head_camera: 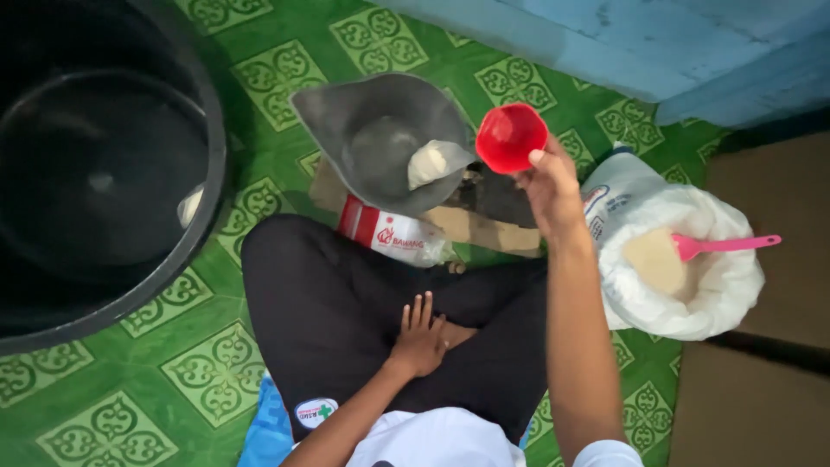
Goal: Scooping powder from a large sack into a metal container on a scale for weighing and packaging.
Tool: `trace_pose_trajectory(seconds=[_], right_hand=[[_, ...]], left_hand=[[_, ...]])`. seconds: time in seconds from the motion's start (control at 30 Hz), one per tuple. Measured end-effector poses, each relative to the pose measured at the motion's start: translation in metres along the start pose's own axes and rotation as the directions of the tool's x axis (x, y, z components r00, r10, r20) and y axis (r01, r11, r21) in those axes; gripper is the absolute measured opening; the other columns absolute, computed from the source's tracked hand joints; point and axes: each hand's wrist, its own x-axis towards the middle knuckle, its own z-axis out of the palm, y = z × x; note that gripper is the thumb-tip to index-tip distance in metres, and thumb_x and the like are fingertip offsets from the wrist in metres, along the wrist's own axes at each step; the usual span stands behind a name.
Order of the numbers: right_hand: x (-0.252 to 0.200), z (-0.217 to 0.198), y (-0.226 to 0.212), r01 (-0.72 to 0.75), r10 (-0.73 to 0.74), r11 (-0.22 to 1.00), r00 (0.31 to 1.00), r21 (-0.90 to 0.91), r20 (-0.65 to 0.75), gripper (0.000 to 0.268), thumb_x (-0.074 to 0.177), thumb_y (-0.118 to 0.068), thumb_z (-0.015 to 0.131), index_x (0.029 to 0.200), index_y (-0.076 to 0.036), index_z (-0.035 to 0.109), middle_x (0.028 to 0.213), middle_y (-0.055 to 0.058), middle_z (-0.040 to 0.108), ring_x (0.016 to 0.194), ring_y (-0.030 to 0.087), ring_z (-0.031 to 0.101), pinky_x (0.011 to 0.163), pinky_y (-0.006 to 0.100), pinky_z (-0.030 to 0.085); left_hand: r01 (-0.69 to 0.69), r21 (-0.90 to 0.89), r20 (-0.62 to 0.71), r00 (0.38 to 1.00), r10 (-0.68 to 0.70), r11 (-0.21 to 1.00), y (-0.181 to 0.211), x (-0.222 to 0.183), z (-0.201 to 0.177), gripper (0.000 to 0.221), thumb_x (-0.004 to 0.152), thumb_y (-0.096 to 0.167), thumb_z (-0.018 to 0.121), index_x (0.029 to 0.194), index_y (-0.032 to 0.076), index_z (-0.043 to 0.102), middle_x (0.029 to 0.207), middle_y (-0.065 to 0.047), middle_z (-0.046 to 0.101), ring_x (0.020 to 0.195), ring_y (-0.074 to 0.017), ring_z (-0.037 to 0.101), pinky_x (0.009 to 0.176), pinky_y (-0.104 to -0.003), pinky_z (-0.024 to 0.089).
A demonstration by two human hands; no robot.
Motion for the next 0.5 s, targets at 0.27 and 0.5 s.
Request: trace_pose_trajectory(seconds=[0.27,0.5], right_hand=[[-0.045,-0.03,0.015,-0.075,0.076,0.997,0.997,0.034,-0.026,0.058,0.082,-0.031,0.06,0.134,-0.007,0.055,0.121,0.004,0.063,0.103,0.014,0.06,0.082,0.028,0.051],[-0.076,-0.082,0.024,-0.133,0.132,0.991,0.988,-0.004,-0.079,0.062,0.079,-0.036,0.06,0.132,-0.006,0.056,0.114,0.005,0.066,0.095,0.014,0.063,0.073,0.03,0.055]], left_hand=[[0.026,0.057,0.045,0.999,-0.029,0.998,0.005,0.003,-0.004,0.06,0.093,0.037,0.04,0.148,0.012,0.036,0.16,-0.024,-0.007,0.147,-0.0445,-0.005,0.115,-0.062,0.002],[0.079,0.186,0.08,0.992,-0.096,0.979,0.006,0.008,0.007,0.061,0.09,0.042,0.047,0.146,0.019,0.037,0.161,-0.022,-0.006,0.147,-0.046,0.0,0.112,-0.068,0.007]])
